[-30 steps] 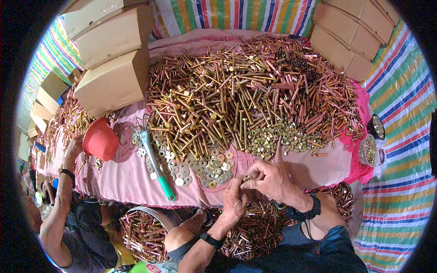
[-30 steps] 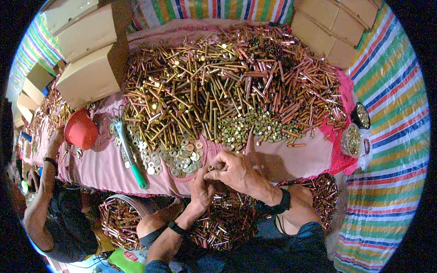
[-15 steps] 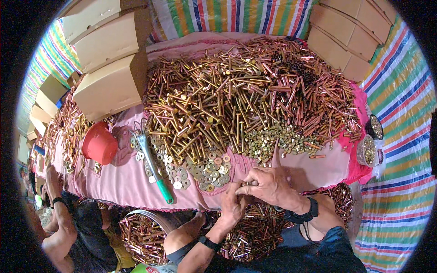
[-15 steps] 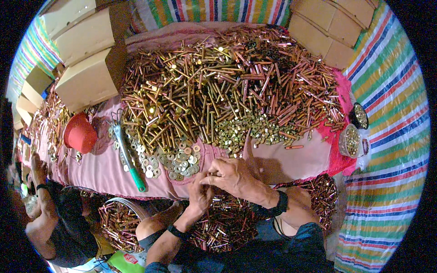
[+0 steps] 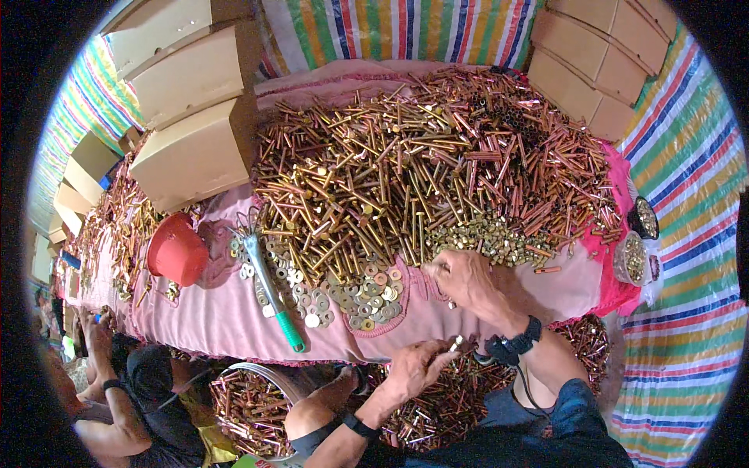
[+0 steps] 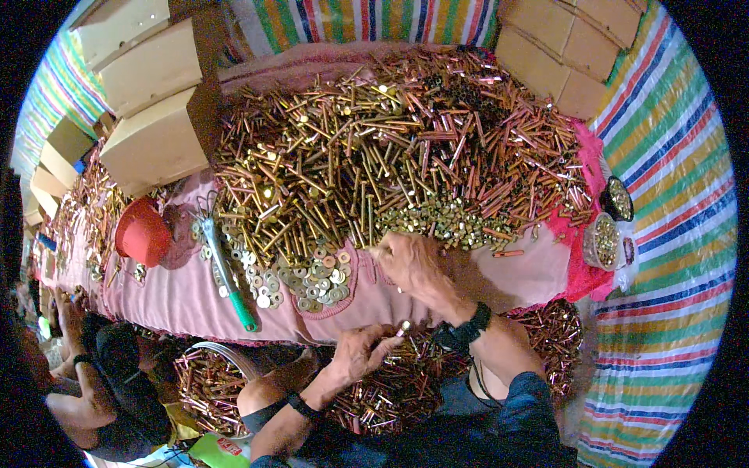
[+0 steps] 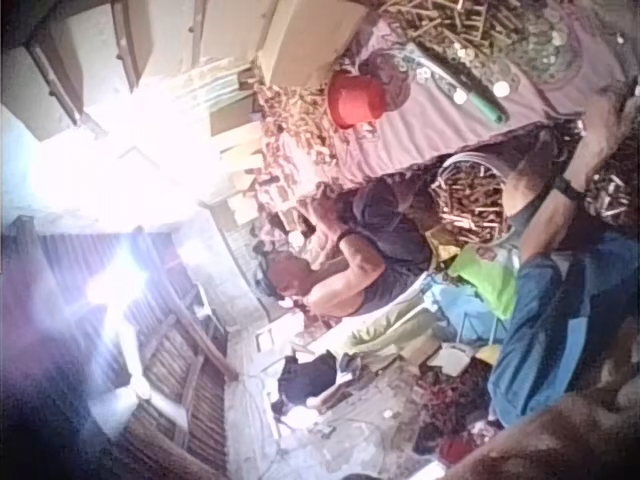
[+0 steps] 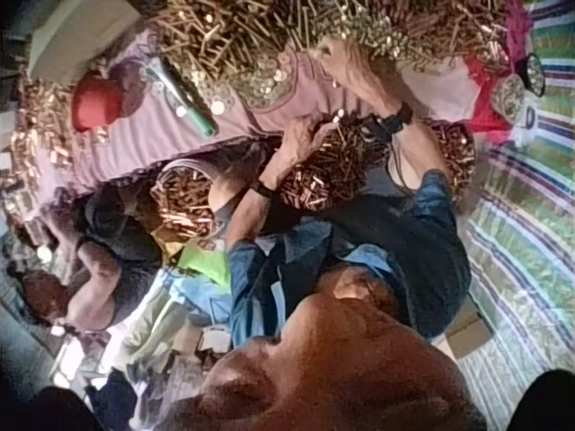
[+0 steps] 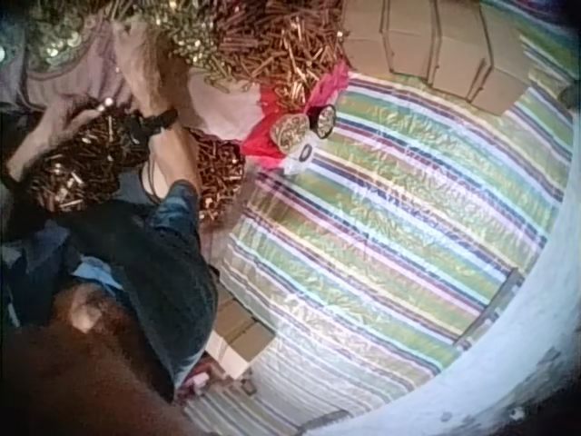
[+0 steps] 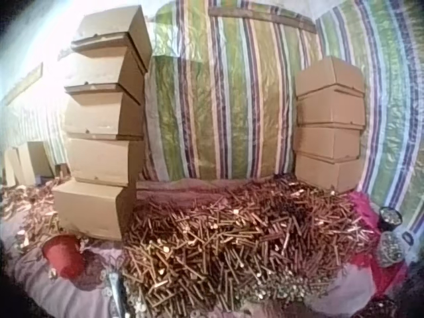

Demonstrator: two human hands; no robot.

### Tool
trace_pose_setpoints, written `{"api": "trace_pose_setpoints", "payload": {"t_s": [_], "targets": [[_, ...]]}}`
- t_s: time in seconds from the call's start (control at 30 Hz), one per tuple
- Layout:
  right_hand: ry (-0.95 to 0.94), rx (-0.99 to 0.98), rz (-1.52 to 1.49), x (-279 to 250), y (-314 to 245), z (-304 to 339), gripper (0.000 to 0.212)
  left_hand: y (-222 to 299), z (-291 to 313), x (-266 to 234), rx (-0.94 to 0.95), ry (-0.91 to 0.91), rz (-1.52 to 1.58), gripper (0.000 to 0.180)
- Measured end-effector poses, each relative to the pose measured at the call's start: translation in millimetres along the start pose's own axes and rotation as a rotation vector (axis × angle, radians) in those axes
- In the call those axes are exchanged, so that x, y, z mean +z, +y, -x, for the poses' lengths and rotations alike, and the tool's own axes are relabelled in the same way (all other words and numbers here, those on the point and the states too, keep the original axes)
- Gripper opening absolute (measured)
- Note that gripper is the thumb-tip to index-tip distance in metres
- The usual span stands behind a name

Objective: Manually assemble small metal washers onto metal pins at a workshop table.

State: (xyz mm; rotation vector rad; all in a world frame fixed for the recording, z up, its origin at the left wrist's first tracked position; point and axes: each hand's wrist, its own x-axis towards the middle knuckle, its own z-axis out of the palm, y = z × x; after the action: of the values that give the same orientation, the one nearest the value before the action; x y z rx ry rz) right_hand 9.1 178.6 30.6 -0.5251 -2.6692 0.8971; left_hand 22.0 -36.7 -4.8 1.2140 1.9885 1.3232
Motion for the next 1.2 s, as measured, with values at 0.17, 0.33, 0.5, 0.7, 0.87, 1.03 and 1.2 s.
{"api": "trace_pose_setpoints", "payload": {"t_s": [0.17, 0.33, 0.5, 0.7, 0.87, 1.03, 1.2], "targets": [[-0.070, 0.144, 0.144, 27.4, 0.8, -30.2, 0.044, -3.8, 4.7, -8.9, -0.071, 0.008, -0.019, 0.025], [-0.140, 0.216, 0.053, 25.6, 16.5, -46.5, 0.044, -8.4, 3.8, -8.9, -0.091, 0.092, -0.005, 0.022], [-0.400, 0.154, -0.304, 9.7, -1.0, -30.8, 0.042, -17.7, 11.5, -14.4, -0.107, 0.376, 0.035, 0.028], [-0.944, 0.212, -0.525, -3.8, -23.3, 5.7, 0.035, -4.7, 3.5, -39.4, -0.011, 0.468, -0.312, 0.044], [-0.570, 0.122, -0.501, 25.3, -17.2, -13.4, 0.020, -6.0, 9.3, -41.7, 0.030, 0.544, -0.286, 0.039], [-0.240, -0.325, 0.038, 56.1, -9.9, -13.6, 0.026, -7.0, 4.2, -27.6, -0.056, 0.548, -0.031, 0.020], [-0.086, -0.500, 0.177, 62.3, -1.0, -2.9, 0.029, -10.6, -0.5, -14.8, -0.111, 0.552, 0.085, 0.012]]}}
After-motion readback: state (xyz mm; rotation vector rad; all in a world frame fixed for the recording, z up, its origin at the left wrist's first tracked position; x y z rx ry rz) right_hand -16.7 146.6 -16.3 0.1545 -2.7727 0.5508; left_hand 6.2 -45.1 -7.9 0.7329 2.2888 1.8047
